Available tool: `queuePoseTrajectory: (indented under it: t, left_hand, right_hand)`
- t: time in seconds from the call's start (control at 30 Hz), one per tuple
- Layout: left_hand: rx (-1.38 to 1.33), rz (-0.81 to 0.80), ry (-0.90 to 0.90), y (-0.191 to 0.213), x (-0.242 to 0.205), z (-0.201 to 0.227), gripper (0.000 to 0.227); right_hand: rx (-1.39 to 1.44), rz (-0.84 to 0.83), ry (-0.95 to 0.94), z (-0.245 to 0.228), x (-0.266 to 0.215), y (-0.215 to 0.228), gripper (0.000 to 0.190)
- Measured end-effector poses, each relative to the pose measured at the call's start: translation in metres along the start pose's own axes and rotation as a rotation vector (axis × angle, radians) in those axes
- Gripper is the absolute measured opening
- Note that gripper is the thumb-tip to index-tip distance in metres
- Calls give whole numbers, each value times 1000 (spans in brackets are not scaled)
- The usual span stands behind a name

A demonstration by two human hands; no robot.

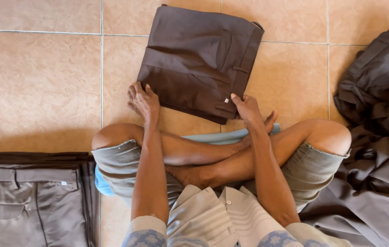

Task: Folding brown trousers into a neat rectangular shape and stacking them on the floor.

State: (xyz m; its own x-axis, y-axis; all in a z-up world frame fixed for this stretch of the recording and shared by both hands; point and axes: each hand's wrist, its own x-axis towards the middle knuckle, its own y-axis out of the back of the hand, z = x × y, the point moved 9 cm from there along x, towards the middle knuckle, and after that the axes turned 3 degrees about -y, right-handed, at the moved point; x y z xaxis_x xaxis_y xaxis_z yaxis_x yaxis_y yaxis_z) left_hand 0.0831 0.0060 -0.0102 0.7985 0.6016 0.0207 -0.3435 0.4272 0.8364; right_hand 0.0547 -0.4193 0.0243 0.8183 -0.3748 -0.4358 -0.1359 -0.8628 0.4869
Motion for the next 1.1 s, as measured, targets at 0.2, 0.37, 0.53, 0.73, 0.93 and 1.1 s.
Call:
queuePoseTrajectory:
  t: [0.2,0.37,0.53,0.73,0.93,1.1]
  left_hand:
    - [-85,185,63,15,5,2,21]
    - [-99,227,147,22,6,-6,21]
    - [-87,77,211,21,-2,-19,28]
    - [-163,-69,172,32,-26,-7,40]
    - [-294,-280,41,-12,-30,12,32]
    - [-296,-549,-21,-40,-62,10,25]
  right_hand:
    - [-381,-111,-69,26,-12,-17,63]
    - [141,-209,-319,8,-44,-32,76]
    - [103,-96,-202,8,-7,-17,77]
    - [-474,443,198,-42,36,43,68]
    - [-697,224,771,-75,-45,-51,48]
    - [-964,39,573,-53,-23,-59,49]
